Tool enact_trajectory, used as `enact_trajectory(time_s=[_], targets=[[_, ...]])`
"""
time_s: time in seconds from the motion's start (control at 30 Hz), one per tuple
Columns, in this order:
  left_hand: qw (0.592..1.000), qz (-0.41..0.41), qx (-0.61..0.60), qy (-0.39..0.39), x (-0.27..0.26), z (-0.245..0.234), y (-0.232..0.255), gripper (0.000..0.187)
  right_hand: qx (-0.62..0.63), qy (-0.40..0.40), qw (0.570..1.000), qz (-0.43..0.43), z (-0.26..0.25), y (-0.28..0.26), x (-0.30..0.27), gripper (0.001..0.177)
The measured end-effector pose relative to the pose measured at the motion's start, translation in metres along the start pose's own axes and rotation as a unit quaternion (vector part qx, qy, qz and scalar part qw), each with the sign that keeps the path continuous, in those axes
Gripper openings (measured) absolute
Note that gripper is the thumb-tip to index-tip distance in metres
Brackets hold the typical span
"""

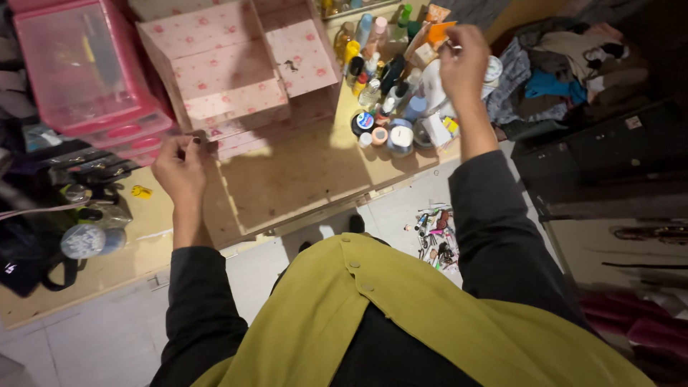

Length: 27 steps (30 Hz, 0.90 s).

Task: The person assembles a small pink floral-patterned paper box by folding and interlocking its pre-cut tabs. They then place a smaller matching paper box inside the larger one and arrange several bottles and tubes on top of the assembled boxes.

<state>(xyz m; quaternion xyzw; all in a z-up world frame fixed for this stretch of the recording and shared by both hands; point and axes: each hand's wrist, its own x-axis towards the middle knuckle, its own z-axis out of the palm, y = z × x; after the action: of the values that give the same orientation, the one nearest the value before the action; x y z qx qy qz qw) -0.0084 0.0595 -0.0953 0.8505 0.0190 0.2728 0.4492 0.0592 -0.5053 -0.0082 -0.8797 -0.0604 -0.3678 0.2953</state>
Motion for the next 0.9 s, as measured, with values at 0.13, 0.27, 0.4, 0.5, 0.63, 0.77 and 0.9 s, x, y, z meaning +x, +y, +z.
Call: enact_trajectory(time_s=[0.13,0.27,0.4,0.5,0.63,0.77,0.9], targets=[[0.989,-0.015,-0.147,-0.031,0.0,0.033,0.042,0.014,-0.094,-0.011,0.995,-0.031,-0.024,0.046,-0.001,0.034],[0.987,0.111,-0.118,-0.008,0.004,0.067,0.09,0.036,-0.104,-0.096,0.988,0.058,-0.006,0.071,0.002,0.035],[0.99,0.078,-0.121,0.005,0.009,0.095,0.129,0.029,-0.135,-0.129,0.98,0.065,-0.003,0.075,0.004,0.02],[0.987,-0.009,-0.161,-0.002,0.01,0.111,0.143,0.022,-0.15,-0.126,0.98,0.037,-0.008,0.07,0.014,0.015],[0.991,0.013,-0.135,0.013,0.011,0.124,0.151,0.023,-0.136,-0.087,0.987,-0.026,-0.029,0.057,0.041,0.016],[0.994,0.045,-0.096,-0.002,0.022,0.14,0.172,0.022,-0.025,-0.083,0.99,-0.107,-0.057,0.027,0.089,0.021],[0.972,0.101,-0.159,-0.142,0.043,0.157,0.203,0.07,0.1,-0.096,0.971,-0.195,-0.069,-0.011,0.144,0.024]])
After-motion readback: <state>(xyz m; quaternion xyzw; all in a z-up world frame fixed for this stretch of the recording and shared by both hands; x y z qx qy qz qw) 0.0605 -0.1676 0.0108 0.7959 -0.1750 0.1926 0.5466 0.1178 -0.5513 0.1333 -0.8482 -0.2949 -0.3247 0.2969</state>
